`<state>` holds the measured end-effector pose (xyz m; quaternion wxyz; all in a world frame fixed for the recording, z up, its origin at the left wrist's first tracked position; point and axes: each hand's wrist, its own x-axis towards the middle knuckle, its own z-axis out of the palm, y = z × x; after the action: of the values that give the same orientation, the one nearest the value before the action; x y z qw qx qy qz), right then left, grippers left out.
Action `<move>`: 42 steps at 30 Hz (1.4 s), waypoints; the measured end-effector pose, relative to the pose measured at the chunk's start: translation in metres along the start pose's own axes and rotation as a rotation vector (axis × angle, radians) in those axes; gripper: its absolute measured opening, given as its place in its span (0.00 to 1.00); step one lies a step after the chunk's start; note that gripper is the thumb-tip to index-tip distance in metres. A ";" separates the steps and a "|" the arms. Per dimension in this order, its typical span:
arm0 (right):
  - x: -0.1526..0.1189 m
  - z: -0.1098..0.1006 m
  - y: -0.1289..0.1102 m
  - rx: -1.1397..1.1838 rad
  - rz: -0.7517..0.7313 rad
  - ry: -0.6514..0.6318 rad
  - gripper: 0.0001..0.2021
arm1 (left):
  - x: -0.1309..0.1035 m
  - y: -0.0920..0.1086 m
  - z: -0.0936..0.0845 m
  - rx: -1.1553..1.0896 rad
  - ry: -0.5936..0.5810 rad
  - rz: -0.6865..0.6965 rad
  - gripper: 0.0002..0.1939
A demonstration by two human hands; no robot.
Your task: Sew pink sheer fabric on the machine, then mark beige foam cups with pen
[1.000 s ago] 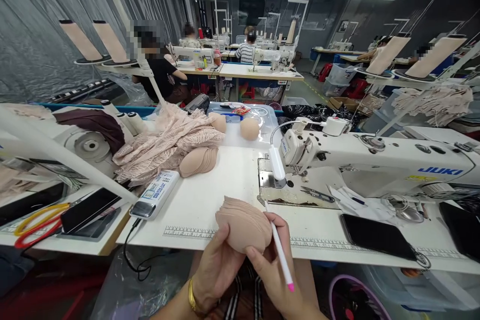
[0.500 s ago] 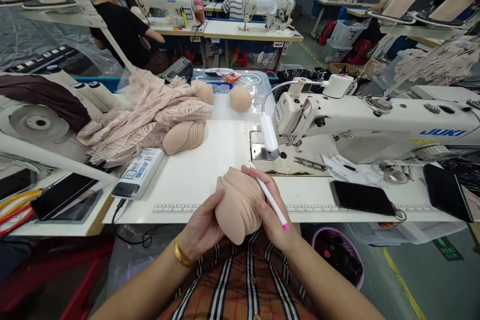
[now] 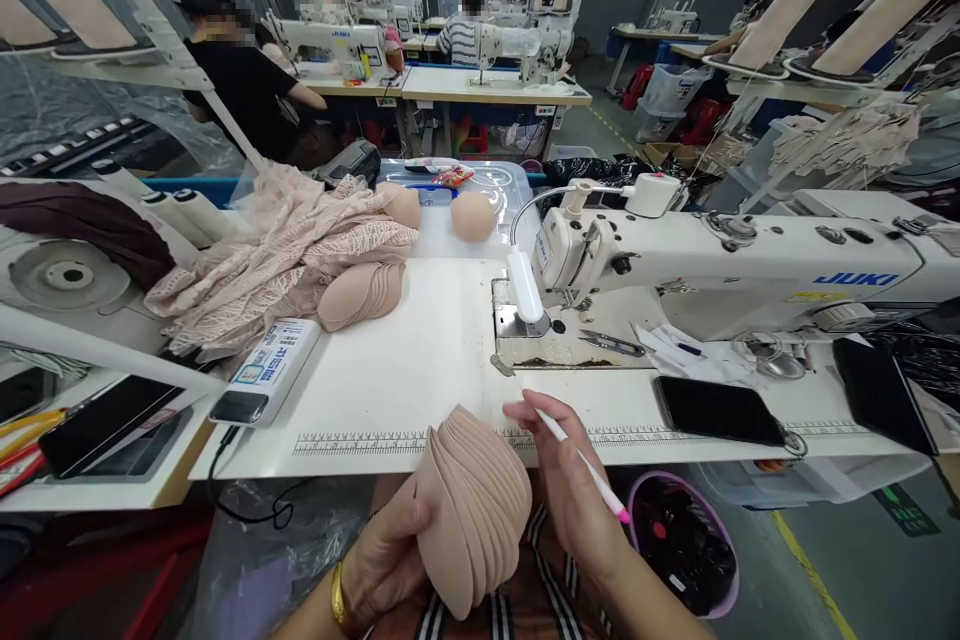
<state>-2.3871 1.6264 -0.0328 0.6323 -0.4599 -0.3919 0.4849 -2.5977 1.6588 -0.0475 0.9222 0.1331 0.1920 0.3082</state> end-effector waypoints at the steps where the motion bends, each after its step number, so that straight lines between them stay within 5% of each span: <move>1: 0.000 -0.004 0.002 -0.033 0.001 0.051 0.24 | 0.000 0.002 0.002 -0.002 0.001 0.012 0.46; 6: -0.003 -0.014 -0.003 -0.047 0.031 0.187 0.16 | -0.002 0.010 0.006 -0.008 0.010 0.058 0.51; 22: 0.004 0.005 -0.009 0.165 0.212 0.043 0.18 | -0.002 0.011 -0.004 -0.006 0.060 0.106 0.44; 33: 0.003 0.004 -0.016 0.177 0.162 0.102 0.19 | 0.003 0.013 -0.010 -0.057 -0.223 0.110 0.15; 42: 0.000 0.005 -0.008 0.125 0.110 0.021 0.16 | 0.002 0.013 -0.010 -0.050 -0.222 0.095 0.13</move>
<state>-2.3902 1.6267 -0.0233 0.6361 -0.4456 -0.3283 0.5376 -2.6073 1.6715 -0.0524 0.9252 0.1525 0.0745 0.3393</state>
